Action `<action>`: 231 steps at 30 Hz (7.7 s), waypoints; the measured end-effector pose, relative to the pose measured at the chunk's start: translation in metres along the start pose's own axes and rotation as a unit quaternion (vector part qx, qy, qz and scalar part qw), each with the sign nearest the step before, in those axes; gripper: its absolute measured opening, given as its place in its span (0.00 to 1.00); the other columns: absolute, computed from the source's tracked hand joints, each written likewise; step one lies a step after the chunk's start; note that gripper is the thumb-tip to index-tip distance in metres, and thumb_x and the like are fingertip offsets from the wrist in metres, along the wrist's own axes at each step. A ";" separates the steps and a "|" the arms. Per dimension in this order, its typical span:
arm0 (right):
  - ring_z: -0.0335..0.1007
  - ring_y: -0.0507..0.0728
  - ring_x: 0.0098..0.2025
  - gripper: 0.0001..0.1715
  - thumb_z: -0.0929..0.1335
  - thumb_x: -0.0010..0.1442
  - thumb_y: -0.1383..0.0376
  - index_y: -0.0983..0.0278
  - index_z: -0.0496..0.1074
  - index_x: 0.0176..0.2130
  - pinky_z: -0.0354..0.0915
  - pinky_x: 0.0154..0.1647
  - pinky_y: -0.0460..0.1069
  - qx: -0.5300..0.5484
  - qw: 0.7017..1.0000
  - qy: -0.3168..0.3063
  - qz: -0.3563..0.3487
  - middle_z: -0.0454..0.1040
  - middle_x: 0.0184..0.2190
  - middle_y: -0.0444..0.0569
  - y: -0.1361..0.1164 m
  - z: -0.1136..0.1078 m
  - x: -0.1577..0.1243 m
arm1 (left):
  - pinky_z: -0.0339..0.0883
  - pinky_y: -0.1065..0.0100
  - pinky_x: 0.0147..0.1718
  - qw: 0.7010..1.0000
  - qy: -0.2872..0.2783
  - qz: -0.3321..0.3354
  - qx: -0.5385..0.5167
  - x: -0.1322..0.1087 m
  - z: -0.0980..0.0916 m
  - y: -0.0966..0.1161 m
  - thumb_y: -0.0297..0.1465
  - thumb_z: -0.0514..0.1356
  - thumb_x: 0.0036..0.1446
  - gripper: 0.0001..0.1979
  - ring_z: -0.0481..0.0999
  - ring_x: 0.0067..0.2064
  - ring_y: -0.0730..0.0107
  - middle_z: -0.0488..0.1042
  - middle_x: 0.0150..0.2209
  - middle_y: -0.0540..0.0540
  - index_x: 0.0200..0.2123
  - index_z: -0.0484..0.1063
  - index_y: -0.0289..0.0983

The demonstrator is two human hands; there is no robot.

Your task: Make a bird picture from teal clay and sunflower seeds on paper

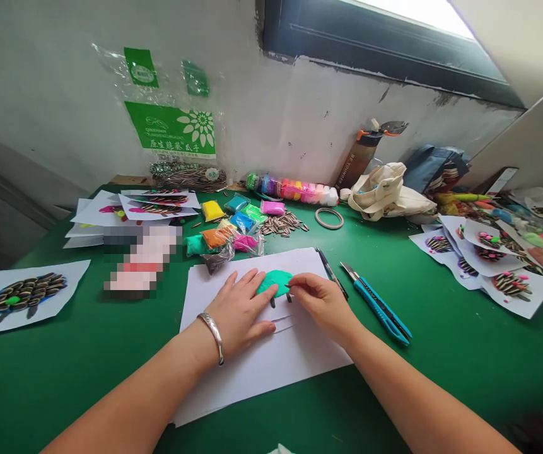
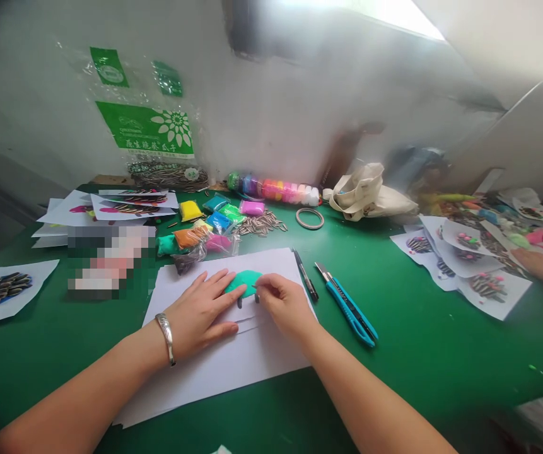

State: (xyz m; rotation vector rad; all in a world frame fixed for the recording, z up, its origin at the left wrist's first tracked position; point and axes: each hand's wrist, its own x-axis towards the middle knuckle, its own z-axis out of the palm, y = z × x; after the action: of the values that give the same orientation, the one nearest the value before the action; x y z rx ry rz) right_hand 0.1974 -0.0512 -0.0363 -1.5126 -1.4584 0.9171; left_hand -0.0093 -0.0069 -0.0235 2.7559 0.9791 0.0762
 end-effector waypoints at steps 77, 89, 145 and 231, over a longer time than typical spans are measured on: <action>0.64 0.55 0.34 0.08 0.64 0.59 0.72 0.62 0.72 0.35 0.58 0.39 0.51 -0.255 0.948 0.036 -0.187 0.72 0.29 0.47 0.009 -0.003 -0.017 | 0.54 0.38 0.56 0.998 0.037 0.042 0.007 0.000 -0.006 0.008 0.34 0.61 0.57 0.15 0.58 0.62 0.45 0.65 0.59 0.37 0.48 0.72 0.41; 0.64 0.55 0.35 0.09 0.64 0.59 0.72 0.62 0.73 0.33 0.57 0.38 0.50 -0.268 0.948 0.001 -0.171 0.71 0.29 0.47 0.015 -0.006 -0.014 | 0.57 0.38 0.54 0.999 0.008 0.038 0.000 0.001 -0.003 0.006 0.33 0.60 0.57 0.18 0.61 0.60 0.45 0.67 0.57 0.36 0.52 0.69 0.39; 0.66 0.53 0.32 0.07 0.65 0.59 0.68 0.61 0.72 0.32 0.62 0.34 0.47 -0.103 0.988 0.070 -0.087 0.72 0.29 0.46 0.011 -0.009 -0.007 | 0.56 0.36 0.54 0.999 0.005 0.046 0.000 0.001 -0.003 0.007 0.30 0.59 0.57 0.17 0.61 0.60 0.45 0.67 0.57 0.36 0.50 0.70 0.40; 0.64 0.54 0.30 0.07 0.64 0.59 0.69 0.63 0.68 0.29 0.53 0.33 0.48 -0.300 0.937 0.077 -0.162 0.70 0.25 0.45 -0.002 0.038 -0.032 | 0.65 0.54 0.50 0.997 0.047 -0.061 0.010 -0.003 -0.009 0.007 0.41 0.65 0.52 0.25 0.69 0.53 0.53 0.70 0.52 0.40 0.52 0.67 0.37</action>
State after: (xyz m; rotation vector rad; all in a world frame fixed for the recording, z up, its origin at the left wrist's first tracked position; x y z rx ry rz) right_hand 0.1598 -0.0803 -0.0504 -1.6402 -1.8975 0.1444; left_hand -0.0084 -0.0126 -0.0126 2.7251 1.1769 0.1776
